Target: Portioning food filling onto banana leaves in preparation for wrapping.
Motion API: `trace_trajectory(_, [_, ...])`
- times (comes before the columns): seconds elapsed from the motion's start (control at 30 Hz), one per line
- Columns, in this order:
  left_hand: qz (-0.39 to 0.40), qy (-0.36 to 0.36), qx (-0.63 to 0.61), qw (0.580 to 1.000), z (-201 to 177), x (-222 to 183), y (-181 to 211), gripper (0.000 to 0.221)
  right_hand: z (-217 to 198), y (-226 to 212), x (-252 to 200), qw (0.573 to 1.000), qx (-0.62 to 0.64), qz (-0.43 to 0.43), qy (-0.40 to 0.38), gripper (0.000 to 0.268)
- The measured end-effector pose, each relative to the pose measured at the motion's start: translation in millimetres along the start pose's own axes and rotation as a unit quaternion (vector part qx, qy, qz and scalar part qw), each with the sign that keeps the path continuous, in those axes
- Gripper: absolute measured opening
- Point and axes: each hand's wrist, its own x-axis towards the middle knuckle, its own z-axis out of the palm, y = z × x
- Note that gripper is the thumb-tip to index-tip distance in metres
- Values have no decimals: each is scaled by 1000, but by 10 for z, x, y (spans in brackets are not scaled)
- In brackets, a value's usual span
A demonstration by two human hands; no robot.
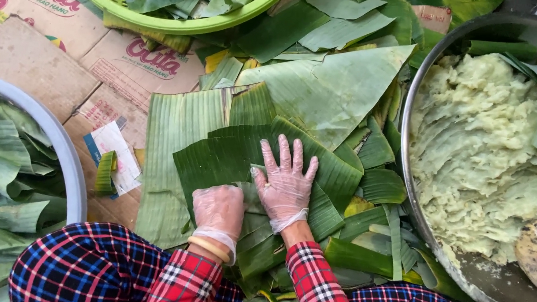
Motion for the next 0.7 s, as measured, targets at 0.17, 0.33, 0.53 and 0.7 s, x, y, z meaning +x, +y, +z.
trace_trajectory(0.17, [10, 20, 13, 1000, -14, -13, 4, 20, -35, -10, 8, 1000, 9, 1, -6, 70])
trace_trajectory(0.33, [9, 10, 15, 1000, -82, -61, 17, 23, -18, -7, -5, 1000, 8, 2, -9, 70])
trace_trajectory(0.53, [21, 32, 12, 999, -62, -89, 12, 24, -35, -3, -6, 1000, 12, 2, -1, 67])
trace_trajectory(0.7, [22, 55, 19, 998, -79, -82, 30, 20, -41, 3, -2, 1000, 13, 2, 1, 65])
